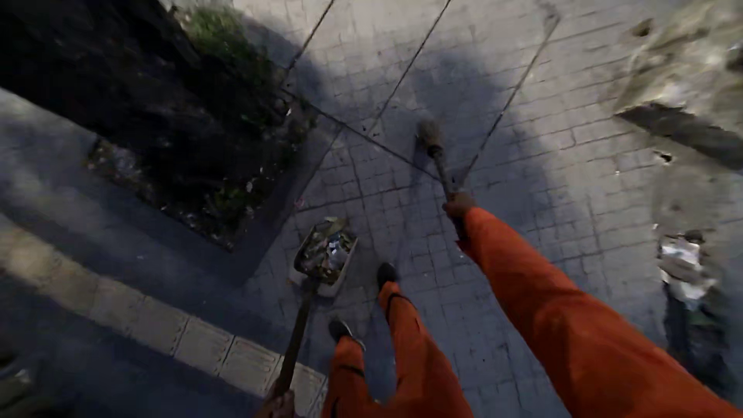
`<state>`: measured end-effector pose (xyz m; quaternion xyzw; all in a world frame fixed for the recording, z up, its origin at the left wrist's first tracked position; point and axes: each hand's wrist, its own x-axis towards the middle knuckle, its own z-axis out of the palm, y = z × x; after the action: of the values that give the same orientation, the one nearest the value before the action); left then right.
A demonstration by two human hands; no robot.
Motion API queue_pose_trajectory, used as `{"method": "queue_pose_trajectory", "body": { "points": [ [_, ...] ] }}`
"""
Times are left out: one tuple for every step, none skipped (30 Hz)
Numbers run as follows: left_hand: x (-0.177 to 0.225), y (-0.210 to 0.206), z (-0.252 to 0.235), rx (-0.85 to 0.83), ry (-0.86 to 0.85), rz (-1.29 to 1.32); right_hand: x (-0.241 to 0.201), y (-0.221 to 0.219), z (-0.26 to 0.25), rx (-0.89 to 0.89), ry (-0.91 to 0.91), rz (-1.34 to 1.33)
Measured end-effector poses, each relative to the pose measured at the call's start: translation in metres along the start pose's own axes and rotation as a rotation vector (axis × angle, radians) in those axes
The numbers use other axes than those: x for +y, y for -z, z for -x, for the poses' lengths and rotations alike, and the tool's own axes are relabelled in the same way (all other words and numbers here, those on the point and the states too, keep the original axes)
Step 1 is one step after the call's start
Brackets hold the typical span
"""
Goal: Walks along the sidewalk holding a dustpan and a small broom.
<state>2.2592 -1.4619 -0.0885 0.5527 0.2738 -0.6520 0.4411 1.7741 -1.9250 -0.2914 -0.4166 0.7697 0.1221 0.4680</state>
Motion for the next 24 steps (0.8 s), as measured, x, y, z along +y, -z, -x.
{"method": "queue_pose_trajectory", "body": {
  "points": [
    [0.001,0.001,0.002,0.024,0.000,0.039,-0.007,-0.019,0.014,-0.034,0.030,0.074],
    [0.003,0.001,0.003,0.048,-0.011,0.060,-0.017,-0.040,0.029,-0.067,0.073,0.130],
    [0.006,-0.001,0.006,0.079,-0.027,0.050,-0.027,-0.060,0.050,-0.110,0.114,0.203],
    [0.011,-0.001,0.009,0.105,-0.042,0.053,-0.036,-0.080,0.074,-0.161,0.152,0.273],
    [0.017,-0.001,0.010,0.126,-0.050,0.060,-0.048,-0.095,0.100,-0.239,0.176,0.356],
    [0.024,0.001,0.011,0.134,-0.049,0.081,-0.056,-0.108,0.125,-0.316,0.198,0.433],
    [0.031,0.006,0.013,0.127,-0.047,0.086,-0.060,-0.119,0.148,-0.373,0.213,0.482],
    [0.038,0.015,0.017,0.113,-0.044,0.093,-0.058,-0.131,0.172,-0.412,0.223,0.482],
    [0.048,0.026,0.020,0.095,-0.036,0.109,-0.054,-0.140,0.195,-0.427,0.231,0.452],
    [0.059,0.036,0.019,0.066,-0.028,0.120,-0.051,-0.147,0.216,-0.423,0.239,0.421],
    [0.069,0.046,0.018,0.050,-0.022,0.130,-0.049,-0.153,0.233,-0.409,0.242,0.408],
    [0.079,0.052,0.020,0.064,-0.018,0.116,-0.048,-0.161,0.248,-0.394,0.237,0.391],
    [0.089,0.058,0.024,0.098,-0.010,0.085,-0.050,-0.170,0.258,-0.382,0.225,0.382],
    [0.100,0.064,0.026,0.124,-0.004,0.045,-0.058,-0.182,0.263,-0.371,0.217,0.385],
    [0.111,0.068,0.023,0.142,-0.011,0.010,-0.074,-0.192,0.261,-0.355,0.213,0.402],
    [0.122,0.068,0.020,0.172,-0.026,-0.030,-0.095,-0.202,0.256,-0.340,0.217,0.430],
    [0.129,0.068,0.017,0.216,-0.035,-0.061,-0.116,-0.211,0.250,-0.338,0.224,0.474],
    [0.135,0.067,0.016,0.254,-0.039,-0.084,-0.133,-0.219,0.244,-0.353,0.234,0.537],
    [0.143,0.067,0.016,0.273,-0.032,-0.108,-0.146,-0.223,0.241,-0.378,0.261,0.612],
    [0.152,0.069,0.015,0.277,-0.021,-0.127,-0.155,-0.224,0.244,-0.405,0.289,0.679],
    [0.159,0.072,0.017,0.275,-0.006,-0.141,-0.161,-0.217,0.255,-0.454,0.300,0.735],
    [0.167,0.078,0.017,0.256,0.007,-0.154,-0.161,-0.206,0.270,-0.507,0.309,0.770],
    [0.173,0.086,0.019,0.224,0.022,-0.170,-0.150,-0.193,0.286,-0.560,0.313,0.756],
    [0.178,0.095,0.021,0.203,0.032,-0.188,-0.124,-0.187,0.299,-0.591,0.304,0.697]
  ]
}}
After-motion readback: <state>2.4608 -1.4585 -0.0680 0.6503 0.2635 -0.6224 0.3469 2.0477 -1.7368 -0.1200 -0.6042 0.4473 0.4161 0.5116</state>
